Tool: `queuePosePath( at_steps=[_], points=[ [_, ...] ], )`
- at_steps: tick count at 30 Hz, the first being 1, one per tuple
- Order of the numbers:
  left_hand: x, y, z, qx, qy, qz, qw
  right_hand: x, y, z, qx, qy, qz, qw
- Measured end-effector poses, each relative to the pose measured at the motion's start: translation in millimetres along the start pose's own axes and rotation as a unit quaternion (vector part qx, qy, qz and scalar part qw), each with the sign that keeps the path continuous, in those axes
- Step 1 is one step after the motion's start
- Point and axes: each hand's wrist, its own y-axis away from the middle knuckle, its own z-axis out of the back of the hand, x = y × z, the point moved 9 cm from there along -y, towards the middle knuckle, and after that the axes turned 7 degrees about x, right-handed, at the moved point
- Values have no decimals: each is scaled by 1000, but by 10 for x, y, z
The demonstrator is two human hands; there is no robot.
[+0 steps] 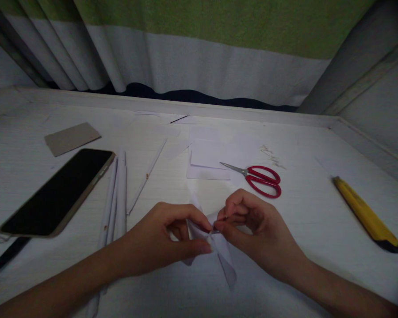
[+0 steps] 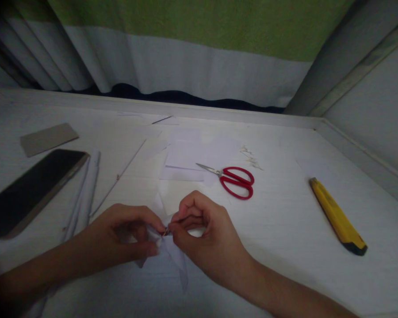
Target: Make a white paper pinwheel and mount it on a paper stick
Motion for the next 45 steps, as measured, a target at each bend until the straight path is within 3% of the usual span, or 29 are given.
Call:
queuePosePath(
  at_steps=[15, 25, 35, 40, 43, 45],
  points=[
    [27, -13, 23, -22, 5, -28, 999, -106, -7, 7, -9, -67, -40, 997],
    [-3, -2, 65, -38, -25, -16, 999, -119, -6, 3, -6, -73, -22, 997],
    [-42, -4, 72, -48, -63, -30, 996, -31, -21, 24, -21, 21, 15, 999],
    [-52, 20, 100, -56, -76, -30, 995, 91, -6, 18, 8, 112, 62, 992],
    [23, 29, 117, -64, -62, 9, 996, 243, 27, -31, 49, 231, 108, 966],
    [49, 26, 118, -69, -42, 22, 997, 245, 32, -126, 115, 275, 106, 949]
  ],
)
